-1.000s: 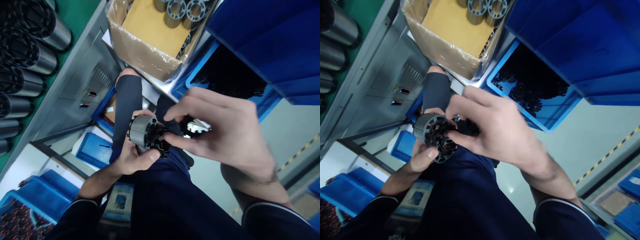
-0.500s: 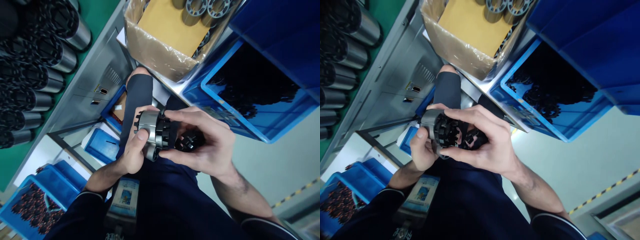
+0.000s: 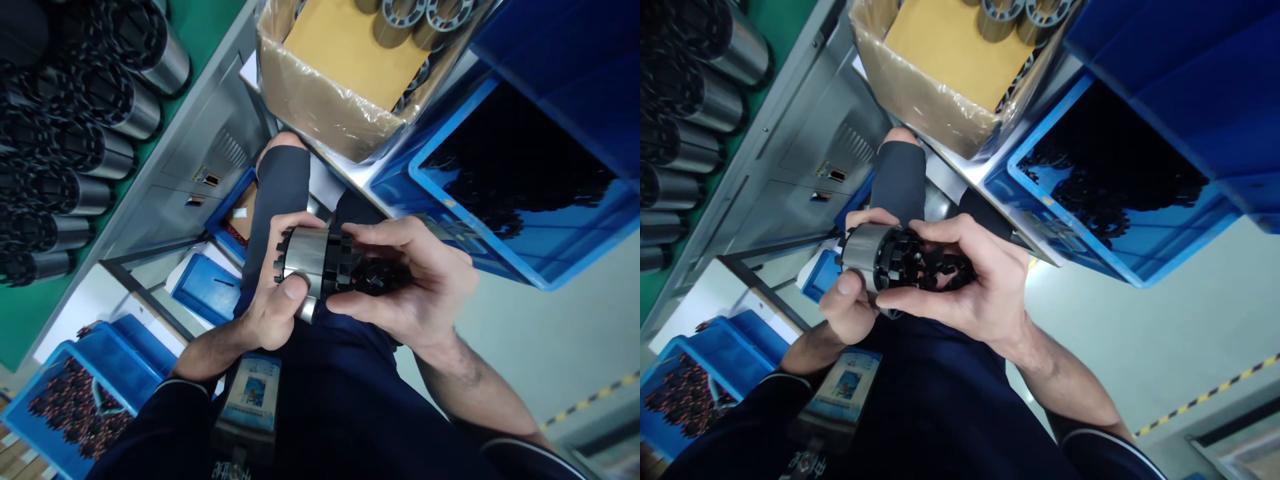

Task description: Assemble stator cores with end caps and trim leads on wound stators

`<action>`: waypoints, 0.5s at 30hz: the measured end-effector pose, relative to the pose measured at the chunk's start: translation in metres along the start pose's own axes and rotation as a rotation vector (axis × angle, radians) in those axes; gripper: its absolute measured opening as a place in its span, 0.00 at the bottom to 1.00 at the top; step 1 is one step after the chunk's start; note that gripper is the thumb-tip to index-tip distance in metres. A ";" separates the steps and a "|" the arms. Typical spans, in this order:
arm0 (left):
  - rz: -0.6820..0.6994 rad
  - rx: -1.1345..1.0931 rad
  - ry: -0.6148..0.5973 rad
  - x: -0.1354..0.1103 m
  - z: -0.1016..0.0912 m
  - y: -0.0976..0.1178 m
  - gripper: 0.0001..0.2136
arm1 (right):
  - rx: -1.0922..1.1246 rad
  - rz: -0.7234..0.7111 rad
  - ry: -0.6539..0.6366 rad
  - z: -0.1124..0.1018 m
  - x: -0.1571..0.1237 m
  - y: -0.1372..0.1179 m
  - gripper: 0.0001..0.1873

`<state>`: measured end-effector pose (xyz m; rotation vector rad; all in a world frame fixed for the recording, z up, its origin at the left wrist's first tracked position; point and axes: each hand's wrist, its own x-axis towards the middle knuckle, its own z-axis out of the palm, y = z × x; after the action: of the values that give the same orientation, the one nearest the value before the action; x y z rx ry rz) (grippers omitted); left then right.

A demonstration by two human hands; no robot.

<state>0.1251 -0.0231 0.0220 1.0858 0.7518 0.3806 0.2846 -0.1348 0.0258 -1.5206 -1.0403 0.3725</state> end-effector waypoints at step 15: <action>0.173 0.026 -0.144 0.003 -0.005 0.001 0.24 | 0.030 -0.022 0.029 0.012 -0.003 0.004 0.33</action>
<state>0.1239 -0.0181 0.0203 1.1937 0.5387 0.4352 0.2751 -0.1292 0.0185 -1.4827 -1.0235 0.3480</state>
